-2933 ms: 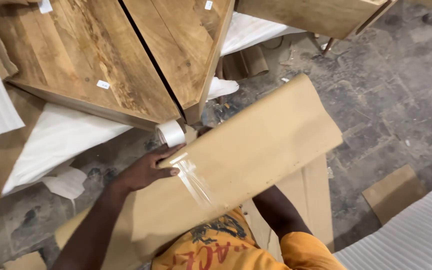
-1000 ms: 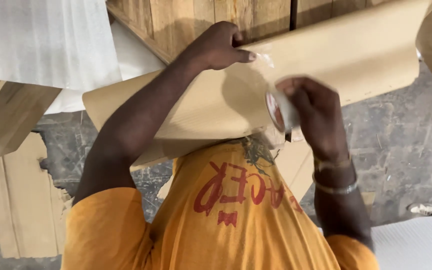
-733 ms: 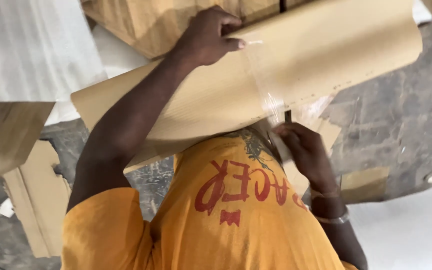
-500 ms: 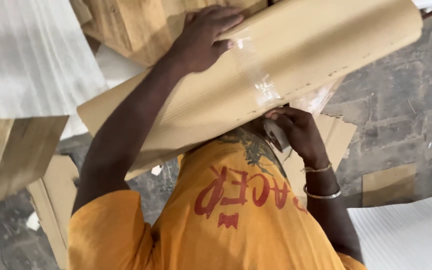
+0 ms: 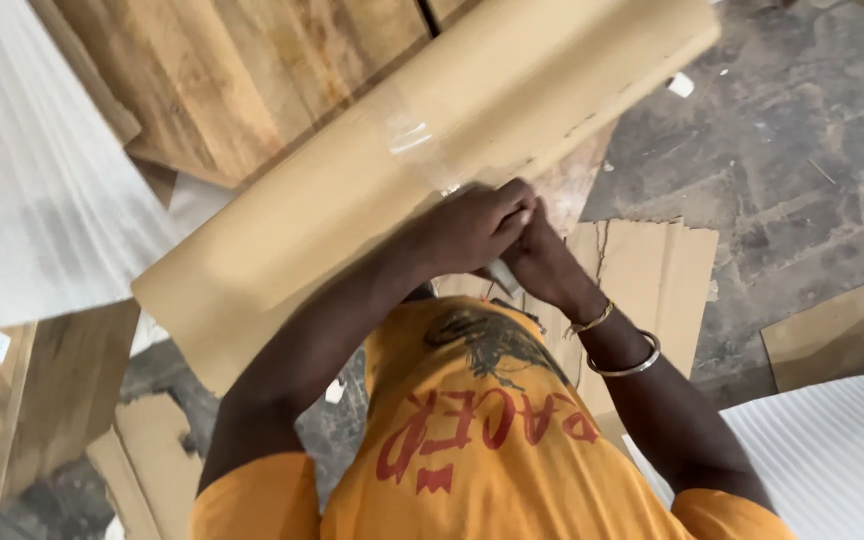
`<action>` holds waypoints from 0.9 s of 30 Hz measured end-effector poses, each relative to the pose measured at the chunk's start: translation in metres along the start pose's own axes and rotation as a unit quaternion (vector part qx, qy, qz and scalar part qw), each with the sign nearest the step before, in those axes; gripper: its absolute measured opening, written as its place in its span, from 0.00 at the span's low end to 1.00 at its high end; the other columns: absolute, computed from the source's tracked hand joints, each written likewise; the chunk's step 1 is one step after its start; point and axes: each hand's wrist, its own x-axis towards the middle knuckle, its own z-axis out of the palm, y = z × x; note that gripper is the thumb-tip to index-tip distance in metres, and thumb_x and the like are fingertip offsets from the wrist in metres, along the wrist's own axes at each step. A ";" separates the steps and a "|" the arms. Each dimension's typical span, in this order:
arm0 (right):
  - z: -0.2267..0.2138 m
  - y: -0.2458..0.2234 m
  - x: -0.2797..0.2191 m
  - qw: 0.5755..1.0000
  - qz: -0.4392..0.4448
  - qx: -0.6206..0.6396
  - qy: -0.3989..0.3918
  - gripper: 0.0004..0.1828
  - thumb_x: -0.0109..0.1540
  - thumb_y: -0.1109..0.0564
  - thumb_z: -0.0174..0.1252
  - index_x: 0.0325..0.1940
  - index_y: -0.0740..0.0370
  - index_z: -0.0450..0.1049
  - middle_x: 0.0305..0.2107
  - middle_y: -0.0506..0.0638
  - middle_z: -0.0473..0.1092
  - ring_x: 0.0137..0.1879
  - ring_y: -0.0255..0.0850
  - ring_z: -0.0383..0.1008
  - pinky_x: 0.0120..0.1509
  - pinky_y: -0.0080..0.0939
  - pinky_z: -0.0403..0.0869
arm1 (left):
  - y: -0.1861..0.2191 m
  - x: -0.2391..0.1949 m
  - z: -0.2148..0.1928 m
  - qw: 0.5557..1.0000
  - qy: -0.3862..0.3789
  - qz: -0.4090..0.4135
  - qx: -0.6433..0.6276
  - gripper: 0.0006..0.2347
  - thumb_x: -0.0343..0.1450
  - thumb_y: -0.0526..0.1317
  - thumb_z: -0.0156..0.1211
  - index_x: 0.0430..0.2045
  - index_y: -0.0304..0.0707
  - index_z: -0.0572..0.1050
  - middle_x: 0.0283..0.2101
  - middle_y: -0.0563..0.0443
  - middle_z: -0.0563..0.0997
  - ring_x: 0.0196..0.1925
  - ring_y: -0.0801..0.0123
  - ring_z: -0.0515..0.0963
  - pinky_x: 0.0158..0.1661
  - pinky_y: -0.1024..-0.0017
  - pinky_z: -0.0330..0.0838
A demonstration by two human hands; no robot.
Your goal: The person wraps wooden furniture components in foam padding and corrugated cardboard, securing the packaging with adhesive tape.
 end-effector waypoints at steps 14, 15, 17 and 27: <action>-0.013 -0.041 0.018 0.970 0.139 -0.188 -0.063 0.25 0.67 0.49 0.58 0.57 0.74 0.67 0.38 0.64 0.77 0.47 0.58 0.79 0.53 0.54 0.78 | -0.004 0.008 -0.004 0.928 -0.173 -0.053 0.326 0.10 0.64 0.34 0.65 0.37 0.33 0.81 0.39 0.37 0.84 0.44 0.50 0.84 0.47 0.57 0.78; -0.016 -0.046 0.017 0.968 0.222 -0.048 -0.110 0.22 0.68 0.50 0.53 0.54 0.74 0.71 0.34 0.63 0.78 0.41 0.55 0.81 0.48 0.52 0.80 | -0.004 0.006 -0.003 0.929 -0.170 -0.049 0.326 0.11 0.63 0.36 0.66 0.38 0.32 0.80 0.38 0.36 0.84 0.42 0.50 0.84 0.47 0.57 0.77; -0.025 -0.043 0.018 0.939 0.296 0.080 -0.154 0.21 0.69 0.51 0.48 0.51 0.74 0.75 0.30 0.61 0.79 0.34 0.51 0.82 0.43 0.50 0.82 | -0.005 0.012 0.000 0.932 -0.156 -0.041 0.324 0.12 0.63 0.37 0.68 0.38 0.32 0.80 0.38 0.36 0.84 0.41 0.50 0.84 0.47 0.56 0.77; -0.001 -0.023 0.000 0.982 0.034 -0.169 -0.071 0.14 0.64 0.52 0.53 0.37 0.64 0.80 0.25 0.58 0.77 0.30 0.52 0.80 0.40 0.51 0.79 | -0.041 0.013 0.021 0.909 -0.142 -0.090 0.382 0.06 0.66 0.36 0.63 0.33 0.38 0.81 0.33 0.41 0.84 0.38 0.54 0.85 0.43 0.57 0.78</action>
